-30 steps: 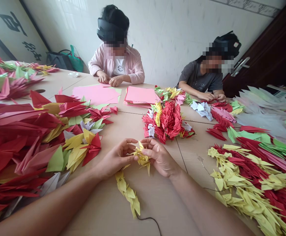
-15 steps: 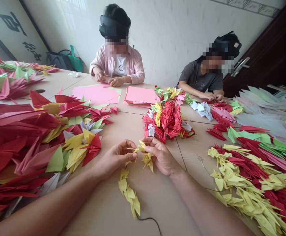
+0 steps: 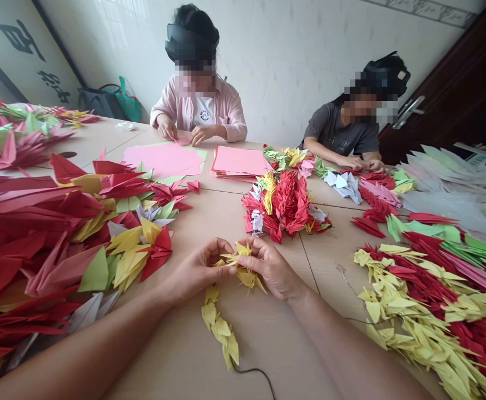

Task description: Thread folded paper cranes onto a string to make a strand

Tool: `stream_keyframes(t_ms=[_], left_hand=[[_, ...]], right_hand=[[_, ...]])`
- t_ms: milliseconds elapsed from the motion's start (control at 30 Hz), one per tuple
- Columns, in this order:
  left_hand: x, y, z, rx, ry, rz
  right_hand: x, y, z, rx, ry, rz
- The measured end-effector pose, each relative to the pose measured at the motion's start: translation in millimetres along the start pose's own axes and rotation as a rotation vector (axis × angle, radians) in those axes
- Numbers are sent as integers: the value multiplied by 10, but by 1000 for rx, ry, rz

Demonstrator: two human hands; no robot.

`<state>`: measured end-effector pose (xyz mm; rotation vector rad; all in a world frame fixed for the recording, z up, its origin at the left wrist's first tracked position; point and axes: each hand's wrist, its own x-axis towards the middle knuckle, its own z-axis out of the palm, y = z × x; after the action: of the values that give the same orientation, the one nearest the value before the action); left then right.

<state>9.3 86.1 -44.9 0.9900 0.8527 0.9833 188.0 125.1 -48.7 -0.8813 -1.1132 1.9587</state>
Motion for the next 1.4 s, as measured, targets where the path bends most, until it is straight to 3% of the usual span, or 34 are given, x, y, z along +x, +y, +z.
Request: stream_keyframes(t_ms=[267,567,833,1100,1267,1400], left_hand=[[9,-10,-39,-63,56,-15],[19,7,-40,-88,114,-3],[1,-32,-35,-42,57,-9],[8,-38,-20,-17,-59,-4],[-19,-50,-12,49,-142,-68],[-41,4,1,38,-86,-91]], right_hand=[[17,-59,-21,94,92,-30],[-45,-86,-22,-46,-36,41],[-44,-33,37,-167,-53,28],[-21,-101,26,23,82,18],[-22,-144,12,116,113,42],[-11,-139,-18,159,125,23]])
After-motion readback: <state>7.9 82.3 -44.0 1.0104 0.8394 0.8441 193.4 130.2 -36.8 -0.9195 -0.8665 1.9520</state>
